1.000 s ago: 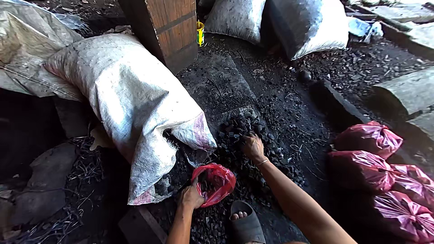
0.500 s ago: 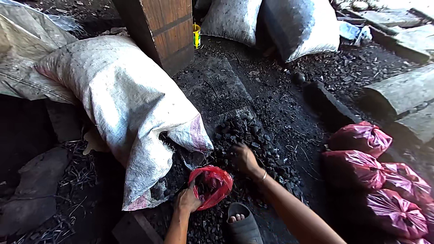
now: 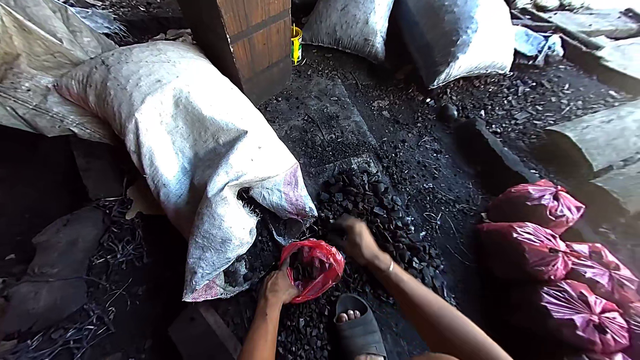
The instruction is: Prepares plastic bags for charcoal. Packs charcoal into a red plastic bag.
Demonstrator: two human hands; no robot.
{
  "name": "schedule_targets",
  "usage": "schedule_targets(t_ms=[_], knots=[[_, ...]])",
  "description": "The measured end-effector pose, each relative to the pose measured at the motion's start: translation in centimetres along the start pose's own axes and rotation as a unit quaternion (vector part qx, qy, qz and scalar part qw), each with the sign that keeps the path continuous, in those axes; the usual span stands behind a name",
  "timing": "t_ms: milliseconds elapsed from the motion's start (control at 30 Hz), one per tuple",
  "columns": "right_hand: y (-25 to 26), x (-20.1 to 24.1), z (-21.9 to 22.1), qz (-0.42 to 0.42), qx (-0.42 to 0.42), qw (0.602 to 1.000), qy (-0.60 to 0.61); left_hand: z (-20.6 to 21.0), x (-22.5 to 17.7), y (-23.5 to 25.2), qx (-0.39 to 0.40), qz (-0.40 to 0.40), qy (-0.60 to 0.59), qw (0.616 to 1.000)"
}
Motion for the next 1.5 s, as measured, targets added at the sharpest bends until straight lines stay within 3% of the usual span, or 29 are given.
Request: schedule_targets(t_ms=[100,167,300,433,567,667,800,967,1033,1100,1200,1333,1500], knots=[[-1.7,3.0,7.1,-0.076,0.106,0.991,-0.040,0.1,-0.1,0.1,-0.006,-0.007,0.003,1.000],[-1.5,2.8,7.6,-0.071,0.101,0.991,-0.052,0.3,0.1,0.2,-0.013,-0.008,-0.002,1.000],[1.2,-0.7,-0.2,0.050,-0.005,0.998,-0.048,0.6,0.5,0.1,-0.009,-0.010,-0.011,1.000],[5.5,-6.2,-7.4,0.188,-0.058,0.976,-0.092,0.5,0.5,0.6,-0.006,-0.006,-0.005,1.000],[8.4,-10.4,-7.7,0.244,-0.029,0.960,-0.137,0.2,0.3,0.0,-0.004,-0.008,-0.002,1.000],[8.2,-11.1,-8.1,0.250,-0.064,0.959,-0.115,0.2,0.1,-0.4,0.002,-0.011,-0.004,1.000],[6.0,-8.7,-7.9,0.180,-0.106,0.977,-0.048,0.0,-0.1,0.0,0.000,-0.005,-0.001,1.000],[-0.8,0.8,1.7,-0.035,0.017,0.997,-0.062,-0.3,-0.4,-0.2,0.004,-0.006,-0.004,1.000],[-2.4,2.4,5.9,-0.077,0.078,0.991,-0.073,-0.2,-0.4,-0.3,0.002,-0.009,-0.006,1.000],[-2.3,2.1,7.5,-0.082,0.127,0.987,-0.052,0.0,-0.2,-0.2,-0.002,-0.010,0.000,1.000],[1.1,0.0,2.8,-0.011,0.086,0.996,-0.020,0.1,0.1,-0.1,-0.007,-0.012,0.005,1.000],[7.8,-4.1,-5.2,0.132,0.006,0.986,-0.097,0.1,-0.2,0.1,-0.010,-0.007,0.005,1.000],[12.1,-7.9,-6.6,0.210,0.021,0.964,-0.163,0.2,-0.6,0.1,0.000,-0.011,0.008,1.000]])
Point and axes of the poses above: each hand's wrist, its own y-axis towards the middle knuckle, its own z-axis out of the palm, x = y × z, the point moved 6 cm from there along y, towards the middle knuckle, and after that the axes turned 12 degrees about x, right-handed, at the moved point
